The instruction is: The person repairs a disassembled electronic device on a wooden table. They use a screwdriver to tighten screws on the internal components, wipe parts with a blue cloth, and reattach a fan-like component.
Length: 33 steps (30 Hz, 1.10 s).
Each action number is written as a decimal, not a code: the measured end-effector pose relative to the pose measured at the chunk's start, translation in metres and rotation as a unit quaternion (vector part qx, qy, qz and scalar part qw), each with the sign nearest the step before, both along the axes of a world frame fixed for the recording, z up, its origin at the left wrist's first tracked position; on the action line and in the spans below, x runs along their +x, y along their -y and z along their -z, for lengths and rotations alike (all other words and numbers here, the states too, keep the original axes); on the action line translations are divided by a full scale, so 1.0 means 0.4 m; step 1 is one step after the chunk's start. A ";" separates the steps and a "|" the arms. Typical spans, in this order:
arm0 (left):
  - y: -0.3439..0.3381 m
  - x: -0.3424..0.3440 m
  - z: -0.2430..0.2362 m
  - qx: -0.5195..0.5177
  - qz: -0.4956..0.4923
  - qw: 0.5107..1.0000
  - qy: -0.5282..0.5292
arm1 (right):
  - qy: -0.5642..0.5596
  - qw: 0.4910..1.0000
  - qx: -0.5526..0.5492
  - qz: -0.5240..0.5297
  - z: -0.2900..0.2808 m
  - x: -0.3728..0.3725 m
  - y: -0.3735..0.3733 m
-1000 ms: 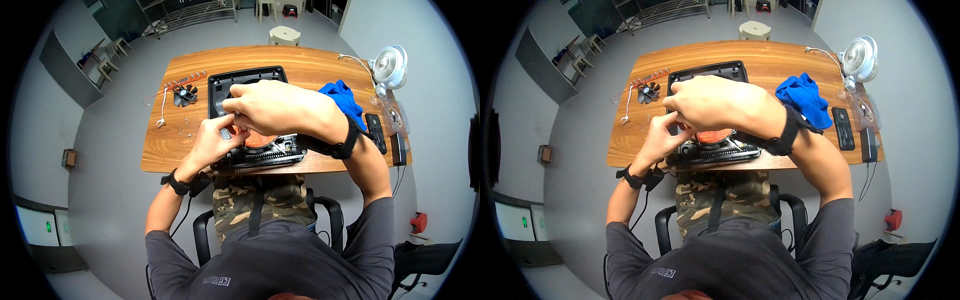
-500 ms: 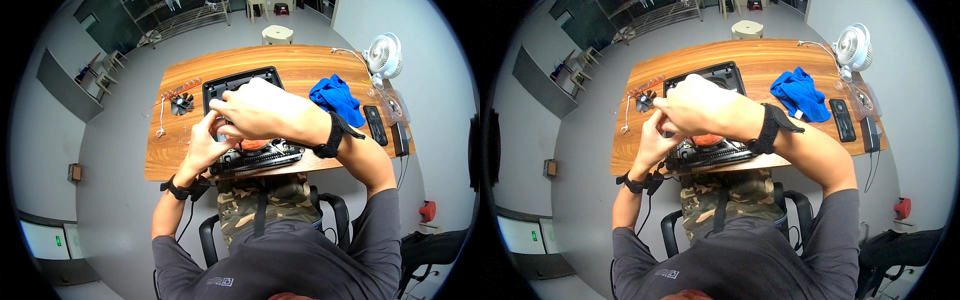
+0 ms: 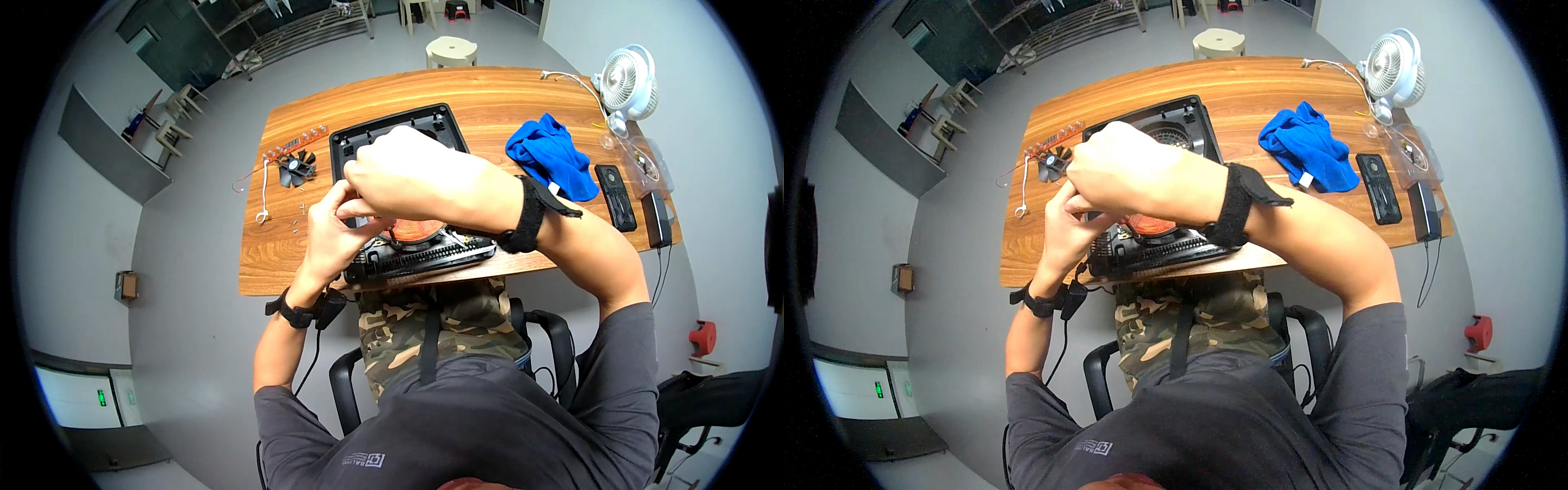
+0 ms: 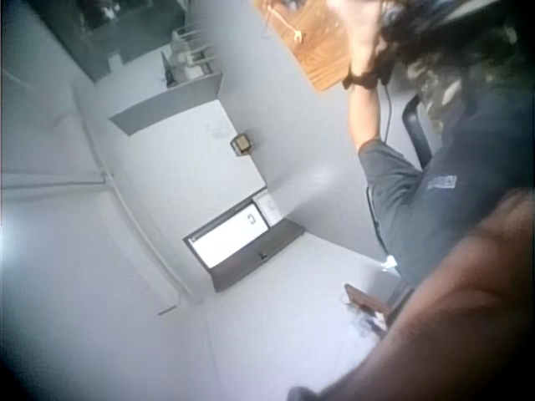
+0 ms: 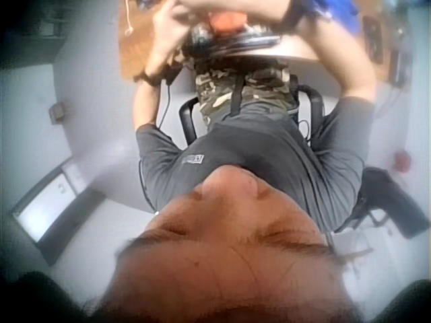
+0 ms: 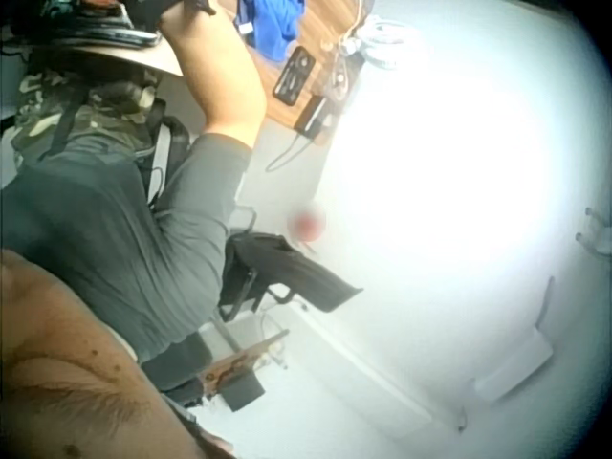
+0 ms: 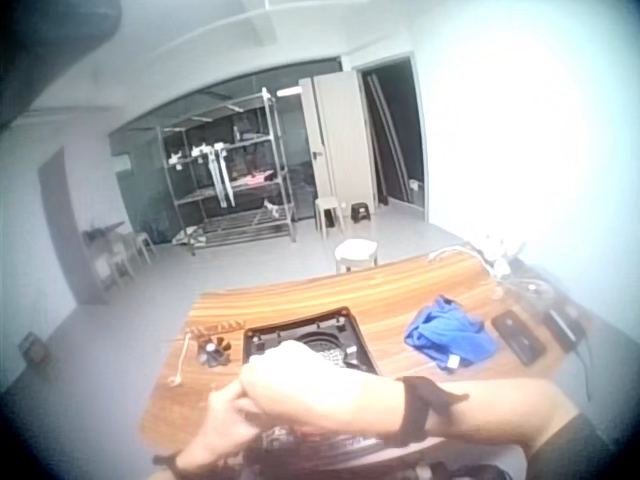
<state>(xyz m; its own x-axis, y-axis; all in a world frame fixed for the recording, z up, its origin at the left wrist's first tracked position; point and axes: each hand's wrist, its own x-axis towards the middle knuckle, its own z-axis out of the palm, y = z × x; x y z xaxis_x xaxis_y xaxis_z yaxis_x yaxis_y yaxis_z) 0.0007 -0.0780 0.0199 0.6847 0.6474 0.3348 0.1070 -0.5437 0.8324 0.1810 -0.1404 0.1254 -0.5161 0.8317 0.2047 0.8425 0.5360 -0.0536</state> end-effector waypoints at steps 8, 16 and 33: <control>-0.013 -0.004 0.009 -0.184 0.069 0.979 0.048 | -0.033 0.998 0.037 -0.037 0.037 0.016 -0.030; 0.007 0.004 -0.015 -0.017 -0.013 1.000 0.013 | -0.012 0.996 0.093 -0.009 0.044 -0.010 -0.015; -0.016 -0.012 0.021 -0.081 0.012 0.997 0.001 | -0.028 0.993 0.110 -0.023 0.045 -0.015 -0.022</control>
<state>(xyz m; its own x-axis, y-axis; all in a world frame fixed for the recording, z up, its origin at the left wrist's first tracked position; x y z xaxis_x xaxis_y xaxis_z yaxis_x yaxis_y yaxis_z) -0.0040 -0.0714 0.0115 0.7008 0.6757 0.2288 0.0941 -0.4055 0.9092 0.1750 -0.1315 0.1074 -0.5356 0.7391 0.4086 0.8157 0.5780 0.0237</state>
